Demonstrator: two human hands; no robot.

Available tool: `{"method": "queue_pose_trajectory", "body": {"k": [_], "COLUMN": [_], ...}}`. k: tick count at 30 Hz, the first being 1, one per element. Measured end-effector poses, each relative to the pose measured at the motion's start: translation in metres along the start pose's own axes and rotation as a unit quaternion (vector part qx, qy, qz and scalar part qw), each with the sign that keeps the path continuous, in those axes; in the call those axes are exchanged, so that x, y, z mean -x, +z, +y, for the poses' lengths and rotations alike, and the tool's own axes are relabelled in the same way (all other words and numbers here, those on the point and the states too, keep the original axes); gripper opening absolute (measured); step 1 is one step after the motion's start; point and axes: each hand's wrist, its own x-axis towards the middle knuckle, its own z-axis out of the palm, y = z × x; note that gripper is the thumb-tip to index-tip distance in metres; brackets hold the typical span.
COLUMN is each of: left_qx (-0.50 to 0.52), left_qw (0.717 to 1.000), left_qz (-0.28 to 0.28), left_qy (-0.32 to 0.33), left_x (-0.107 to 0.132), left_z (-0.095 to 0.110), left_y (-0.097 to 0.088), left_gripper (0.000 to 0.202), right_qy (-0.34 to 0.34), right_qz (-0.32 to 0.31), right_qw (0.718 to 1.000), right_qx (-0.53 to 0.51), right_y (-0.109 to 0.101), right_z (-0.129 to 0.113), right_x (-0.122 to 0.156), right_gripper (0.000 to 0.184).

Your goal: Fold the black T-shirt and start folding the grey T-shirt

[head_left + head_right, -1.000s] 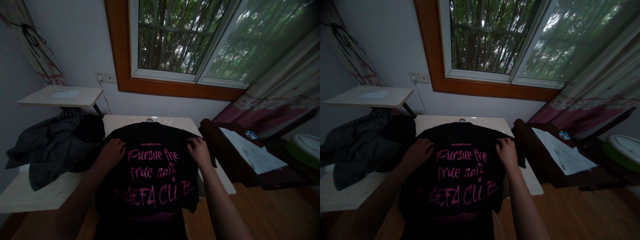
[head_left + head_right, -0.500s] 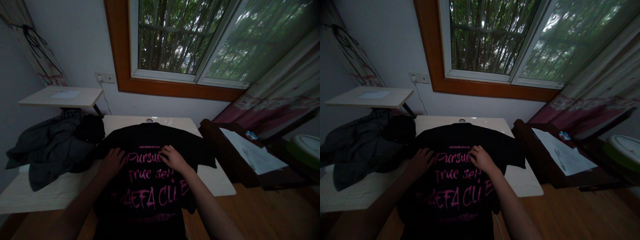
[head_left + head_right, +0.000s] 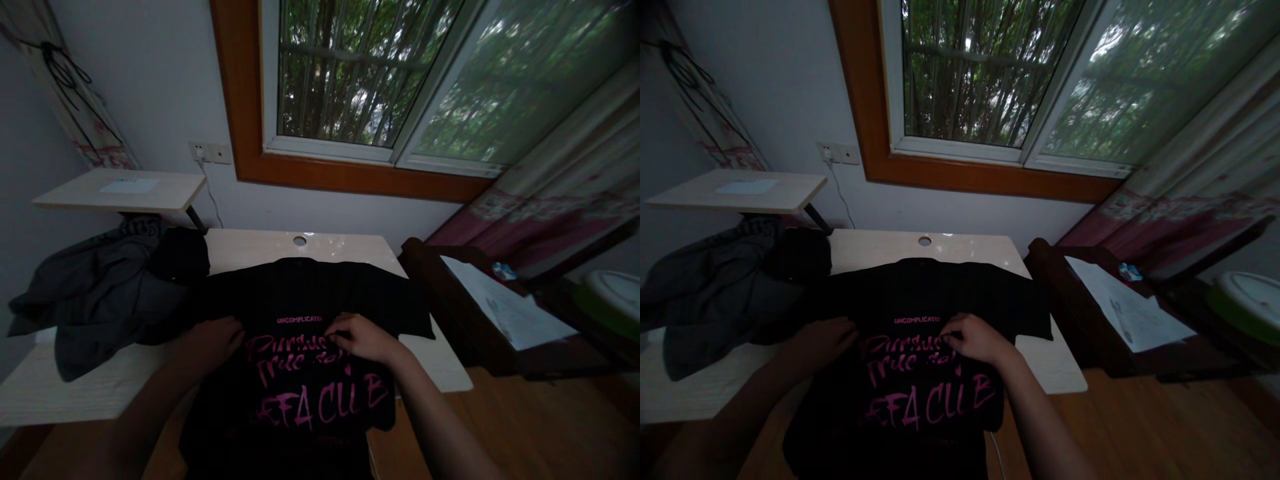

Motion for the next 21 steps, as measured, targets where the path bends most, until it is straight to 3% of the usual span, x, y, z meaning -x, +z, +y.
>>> {"method": "queue_pose_trajectory", "body": {"k": [5, 7, 12, 21], "left_qx": [-0.002, -0.013, -0.060, -0.082], "left_qw": [0.994, 0.989, 0.969, 0.962], "left_qz": [0.106, 0.144, 0.236, 0.253], "left_qy": [0.037, 0.024, -0.037, -0.053], "left_x": [-0.043, -0.065, -0.114, -0.152], "left_z": [-0.002, -0.003, -0.015, -0.047], "left_y": [0.008, 0.017, 0.037, 0.028], "left_gripper": [0.038, 0.040, 0.049, 0.054], "right_qy": [0.046, 0.070, 0.095, 0.115], "right_qz": [0.097, 0.132, 0.153, 0.175], "right_qw": [0.992, 0.980, 0.955, 0.943], "right_qx": [0.068, 0.127, 0.237, 0.258], "right_y": [-0.013, -0.014, -0.008, -0.012], "right_z": [0.030, 0.046, 0.072, 0.098], "right_x": [-0.026, -0.039, -0.070, -0.110], "right_gripper": [0.027, 0.028, 0.040, 0.047]}}
